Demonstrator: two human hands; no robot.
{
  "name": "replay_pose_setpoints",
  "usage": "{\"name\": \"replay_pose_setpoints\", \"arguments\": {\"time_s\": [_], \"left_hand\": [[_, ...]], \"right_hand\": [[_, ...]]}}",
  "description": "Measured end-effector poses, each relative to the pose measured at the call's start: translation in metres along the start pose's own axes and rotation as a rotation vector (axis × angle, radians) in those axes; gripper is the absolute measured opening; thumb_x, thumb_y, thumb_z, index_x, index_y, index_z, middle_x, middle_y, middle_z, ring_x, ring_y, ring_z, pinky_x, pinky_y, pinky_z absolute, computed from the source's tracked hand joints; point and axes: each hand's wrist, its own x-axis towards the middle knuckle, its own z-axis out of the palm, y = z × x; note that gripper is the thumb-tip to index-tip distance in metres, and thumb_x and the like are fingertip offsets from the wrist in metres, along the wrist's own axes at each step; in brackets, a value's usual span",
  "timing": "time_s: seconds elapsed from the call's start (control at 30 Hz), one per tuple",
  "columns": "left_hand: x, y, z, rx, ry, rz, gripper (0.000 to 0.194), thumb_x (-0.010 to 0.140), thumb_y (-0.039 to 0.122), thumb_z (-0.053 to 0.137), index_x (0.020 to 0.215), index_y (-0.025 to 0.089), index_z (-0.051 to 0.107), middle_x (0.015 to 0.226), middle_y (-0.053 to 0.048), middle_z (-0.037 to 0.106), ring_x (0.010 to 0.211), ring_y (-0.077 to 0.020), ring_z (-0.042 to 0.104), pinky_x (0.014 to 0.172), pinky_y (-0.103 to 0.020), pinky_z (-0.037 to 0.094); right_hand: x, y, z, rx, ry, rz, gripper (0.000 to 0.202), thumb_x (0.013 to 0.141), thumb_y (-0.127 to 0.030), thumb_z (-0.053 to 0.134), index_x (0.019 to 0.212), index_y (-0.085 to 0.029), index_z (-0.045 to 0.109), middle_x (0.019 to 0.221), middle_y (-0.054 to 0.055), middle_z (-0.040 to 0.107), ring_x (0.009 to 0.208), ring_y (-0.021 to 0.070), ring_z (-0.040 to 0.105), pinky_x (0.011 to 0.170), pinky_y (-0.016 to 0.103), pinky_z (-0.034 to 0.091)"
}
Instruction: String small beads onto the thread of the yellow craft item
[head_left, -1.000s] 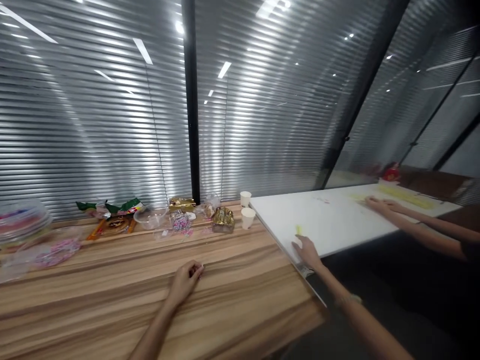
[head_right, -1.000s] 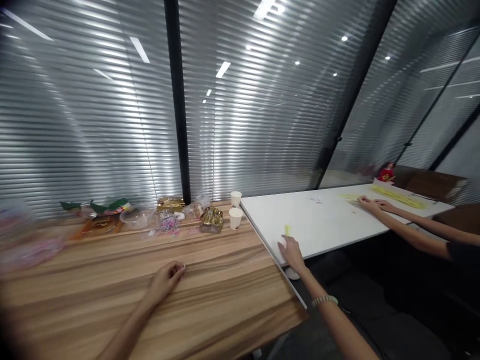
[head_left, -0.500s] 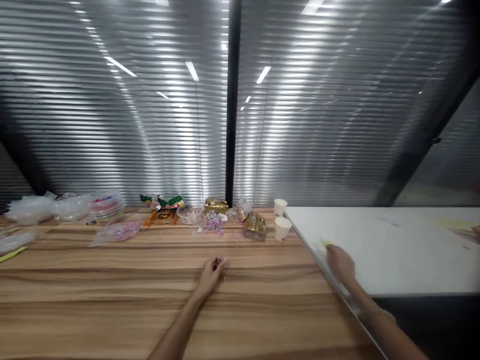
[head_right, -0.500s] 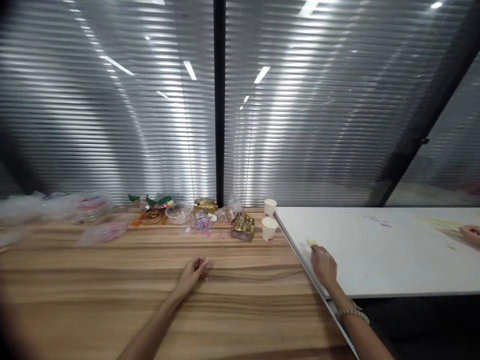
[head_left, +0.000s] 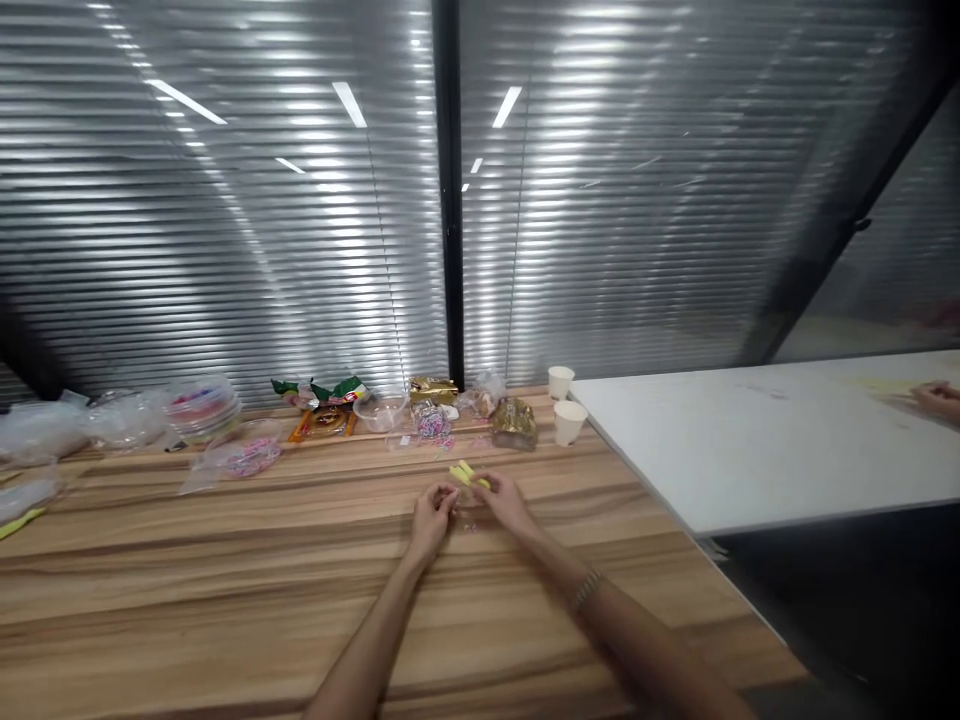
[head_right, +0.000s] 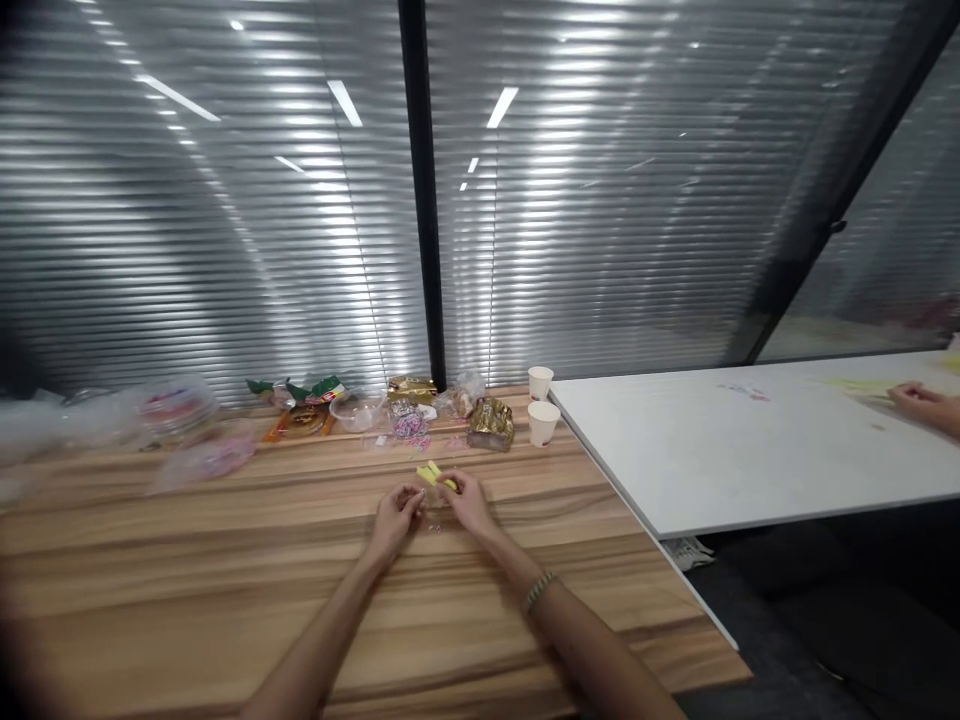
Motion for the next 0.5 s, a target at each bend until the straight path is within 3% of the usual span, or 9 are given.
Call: {"name": "replay_pose_setpoints", "arguments": {"time_s": [0.13, 0.27, 0.4, 0.5], "left_hand": [[0.002, -0.002, 0.001, -0.016, 0.013, 0.009, 0.029, 0.072, 0.043, 0.05, 0.084, 0.017, 0.048, 0.065, 0.0, 0.057, 0.054, -0.0121, 0.055, 0.05, -0.022, 0.043], [0.002, -0.002, 0.0, 0.012, 0.02, 0.03, 0.016, 0.075, 0.032, 0.046, 0.075, 0.016, 0.051, 0.055, 0.002, 0.052, 0.047, -0.0112, 0.049, 0.048, -0.022, 0.04], [0.0, 0.004, 0.0, 0.065, 0.051, 0.07, 0.015, 0.075, 0.024, 0.046, 0.067, 0.016, 0.056, 0.065, -0.002, 0.056, 0.061, -0.0146, 0.053, 0.058, -0.024, 0.042], [-0.002, 0.009, 0.001, 0.081, 0.033, 0.091, 0.013, 0.073, 0.022, 0.049, 0.074, 0.016, 0.061, 0.08, -0.004, 0.06, 0.077, -0.017, 0.056, 0.067, -0.025, 0.044]], "right_hand": [[-0.003, 0.006, 0.002, -0.021, -0.027, -0.021, 0.018, 0.068, -0.032, 0.057, 0.075, -0.017, 0.064, 0.062, 0.0, 0.06, 0.056, 0.0148, 0.05, 0.055, 0.026, 0.04], [-0.007, 0.006, -0.002, -0.042, -0.029, -0.039, 0.018, 0.07, -0.032, 0.055, 0.077, -0.017, 0.064, 0.068, 0.002, 0.062, 0.06, 0.0162, 0.052, 0.058, 0.027, 0.041], [-0.007, 0.005, -0.001, -0.039, -0.055, -0.055, 0.019, 0.071, -0.032, 0.055, 0.078, -0.017, 0.064, 0.079, 0.005, 0.065, 0.068, 0.0186, 0.055, 0.064, 0.029, 0.043], [-0.009, 0.004, -0.001, -0.035, -0.08, -0.046, 0.018, 0.071, -0.032, 0.055, 0.079, -0.017, 0.063, 0.077, 0.005, 0.064, 0.067, 0.0186, 0.055, 0.064, 0.03, 0.044]]}}
